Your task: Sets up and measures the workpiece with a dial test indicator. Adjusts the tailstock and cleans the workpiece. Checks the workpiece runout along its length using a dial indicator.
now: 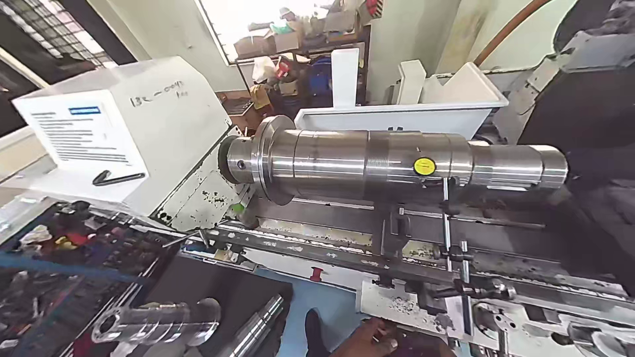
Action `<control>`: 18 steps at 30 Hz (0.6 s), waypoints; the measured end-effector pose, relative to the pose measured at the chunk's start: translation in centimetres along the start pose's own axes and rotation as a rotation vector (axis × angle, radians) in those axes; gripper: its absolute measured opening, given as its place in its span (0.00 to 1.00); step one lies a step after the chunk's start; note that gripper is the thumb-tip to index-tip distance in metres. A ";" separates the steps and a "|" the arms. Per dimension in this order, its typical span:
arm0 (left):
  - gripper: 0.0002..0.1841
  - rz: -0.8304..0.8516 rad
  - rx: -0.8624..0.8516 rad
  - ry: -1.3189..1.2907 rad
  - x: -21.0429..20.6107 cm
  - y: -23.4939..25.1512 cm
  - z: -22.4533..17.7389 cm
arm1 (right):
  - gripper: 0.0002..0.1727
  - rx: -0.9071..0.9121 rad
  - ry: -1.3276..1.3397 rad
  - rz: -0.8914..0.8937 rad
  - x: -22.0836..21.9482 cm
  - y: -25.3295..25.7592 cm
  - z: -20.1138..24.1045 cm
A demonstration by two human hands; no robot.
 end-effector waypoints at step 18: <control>0.34 -0.446 -0.753 -0.239 25.6 -10.7 -16.1 | 0.17 0.878 -0.322 -1.141 -7.8 15.1 31.3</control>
Point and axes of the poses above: each hand's wrist, its own y-axis towards the middle knuckle, its own x-axis out of the back of the hand, z = x × y, the point moved 8 cm from there along y, towards the middle knuckle, and after that the axes turned 8 degrees about -z, right-handed, at the moved point
